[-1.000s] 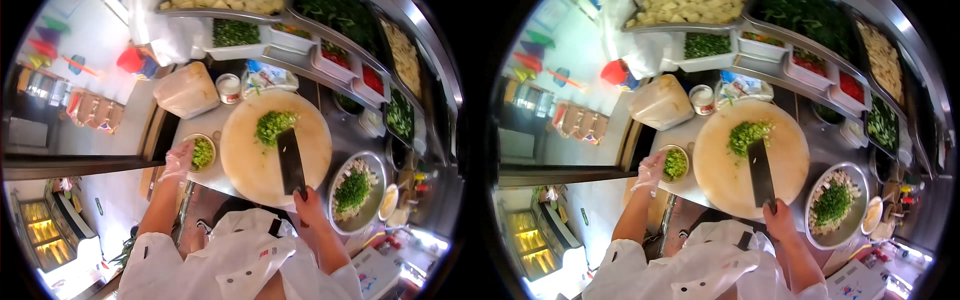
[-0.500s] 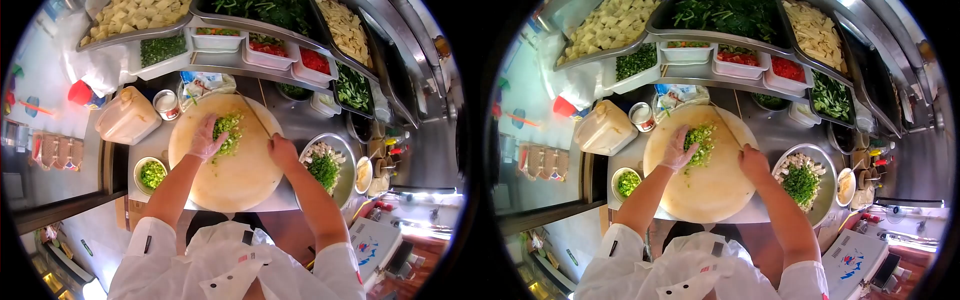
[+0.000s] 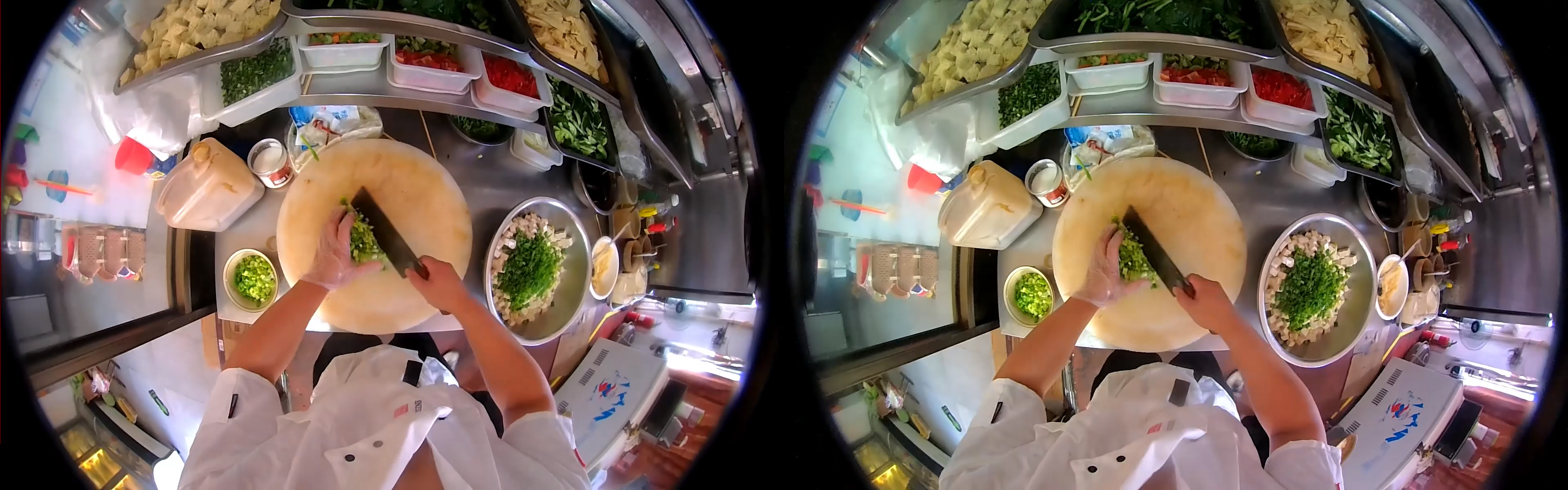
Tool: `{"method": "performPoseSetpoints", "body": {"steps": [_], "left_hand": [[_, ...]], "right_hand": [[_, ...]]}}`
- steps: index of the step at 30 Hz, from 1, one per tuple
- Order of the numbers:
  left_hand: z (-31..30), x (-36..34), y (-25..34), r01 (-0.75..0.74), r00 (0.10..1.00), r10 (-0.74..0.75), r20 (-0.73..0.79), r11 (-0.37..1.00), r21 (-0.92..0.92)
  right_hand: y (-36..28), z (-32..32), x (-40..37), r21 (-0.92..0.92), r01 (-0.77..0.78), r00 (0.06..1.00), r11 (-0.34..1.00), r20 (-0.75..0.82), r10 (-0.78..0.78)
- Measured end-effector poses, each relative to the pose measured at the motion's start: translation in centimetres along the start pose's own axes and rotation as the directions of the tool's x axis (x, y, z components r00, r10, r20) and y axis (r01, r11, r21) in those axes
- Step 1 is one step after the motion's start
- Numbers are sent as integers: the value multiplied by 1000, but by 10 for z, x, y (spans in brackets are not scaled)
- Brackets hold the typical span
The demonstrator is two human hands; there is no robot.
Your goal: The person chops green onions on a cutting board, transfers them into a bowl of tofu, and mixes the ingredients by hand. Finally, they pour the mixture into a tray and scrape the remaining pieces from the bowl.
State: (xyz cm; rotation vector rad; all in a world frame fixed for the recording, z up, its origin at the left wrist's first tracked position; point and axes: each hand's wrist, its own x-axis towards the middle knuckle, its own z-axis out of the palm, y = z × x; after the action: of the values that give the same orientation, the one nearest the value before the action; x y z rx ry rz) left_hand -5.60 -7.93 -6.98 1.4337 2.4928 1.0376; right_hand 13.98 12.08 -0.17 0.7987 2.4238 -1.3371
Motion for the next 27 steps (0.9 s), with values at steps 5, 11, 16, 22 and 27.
{"method": "performPoseSetpoints", "body": {"steps": [5, 11, 16, 22, 27], "left_hand": [[-11, -13, 9, -96, 969, 69, 237, 990, 106], [22, -17, 25, -47, 999, 49, -13, 987, 155], [31, -27, 49, 35, 987, -19, -159, 995, 95], [36, -29, 64, 122, 958, -131, -255, 991, -53], [45, -27, 74, 204, 925, -207, -319, 978, -41]], "right_hand": [[61, -15, -22, 546, -270, 962, 793, 192, 195], [39, 39, -50, 612, -295, 954, 734, 143, 264], [21, 116, -52, 691, -267, 954, 672, 93, 284], [-1, 148, -52, 782, -203, 971, 589, 84, 223], [2, 152, -53, 834, -215, 970, 509, 121, 212]]}}
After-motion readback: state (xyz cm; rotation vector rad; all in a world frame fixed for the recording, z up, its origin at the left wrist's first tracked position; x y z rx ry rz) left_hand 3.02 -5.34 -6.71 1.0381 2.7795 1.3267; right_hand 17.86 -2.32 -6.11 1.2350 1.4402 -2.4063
